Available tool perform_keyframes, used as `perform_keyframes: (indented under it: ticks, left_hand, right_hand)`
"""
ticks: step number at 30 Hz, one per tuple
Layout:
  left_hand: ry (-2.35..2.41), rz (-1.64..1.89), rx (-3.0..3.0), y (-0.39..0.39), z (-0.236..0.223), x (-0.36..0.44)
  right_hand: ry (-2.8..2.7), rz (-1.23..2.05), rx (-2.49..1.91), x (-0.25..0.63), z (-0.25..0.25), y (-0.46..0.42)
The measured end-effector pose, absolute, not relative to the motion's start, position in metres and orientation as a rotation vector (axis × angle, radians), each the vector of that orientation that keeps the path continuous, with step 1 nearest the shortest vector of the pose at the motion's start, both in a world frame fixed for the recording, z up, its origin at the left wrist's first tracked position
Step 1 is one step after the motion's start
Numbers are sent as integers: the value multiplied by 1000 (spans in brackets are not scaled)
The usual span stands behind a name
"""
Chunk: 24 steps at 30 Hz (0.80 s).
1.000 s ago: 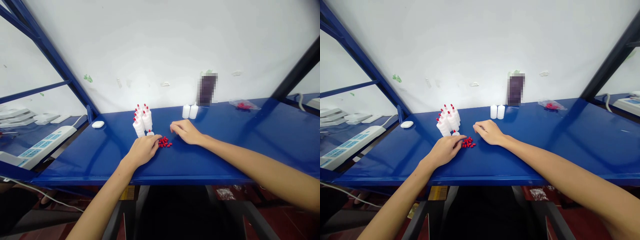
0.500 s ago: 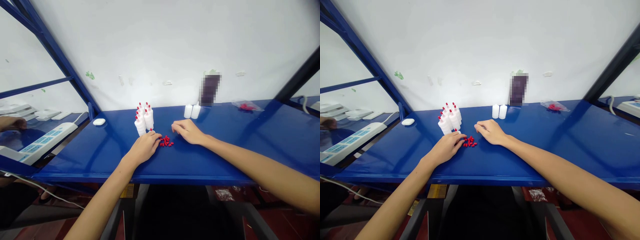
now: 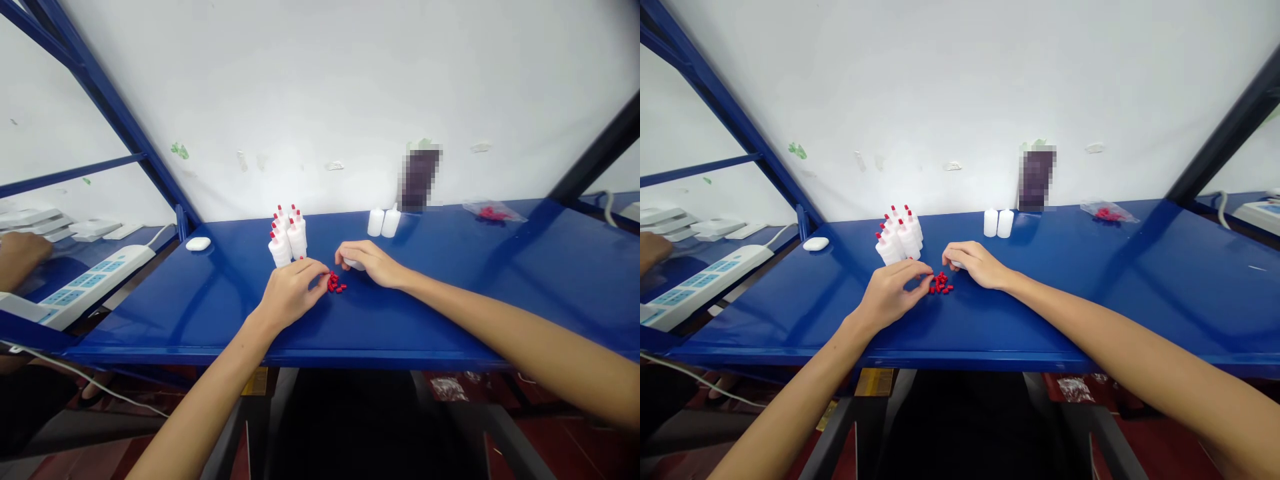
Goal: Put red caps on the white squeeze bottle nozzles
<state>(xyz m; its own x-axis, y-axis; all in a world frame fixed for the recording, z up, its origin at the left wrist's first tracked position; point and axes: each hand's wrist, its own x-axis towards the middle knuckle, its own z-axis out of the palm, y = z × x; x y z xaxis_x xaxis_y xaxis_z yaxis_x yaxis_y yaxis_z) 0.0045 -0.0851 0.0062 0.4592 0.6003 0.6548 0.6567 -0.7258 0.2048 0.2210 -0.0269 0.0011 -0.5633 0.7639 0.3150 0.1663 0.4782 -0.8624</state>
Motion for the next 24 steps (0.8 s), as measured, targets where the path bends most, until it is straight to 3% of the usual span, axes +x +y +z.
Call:
perform_keyframes:
  ticks: [4,7,14,24]
  left_hand:
    - [-1205,-1673,-2521,-81,11,22]
    - [-1267,-1861,-2560,-75,11,40]
    - [-1275,-1903,-2537,-70,3,56]
    - [-1269,-1962,-2543,-72,0,56]
  right_hand:
    - [-2019,1014,-769,220,0,-30]
    - [-2000,997,-753,221,-4,-30]
    - [-1996,712,-827,223,-7,-33]
    - [-2041,799,-745,219,-4,-38]
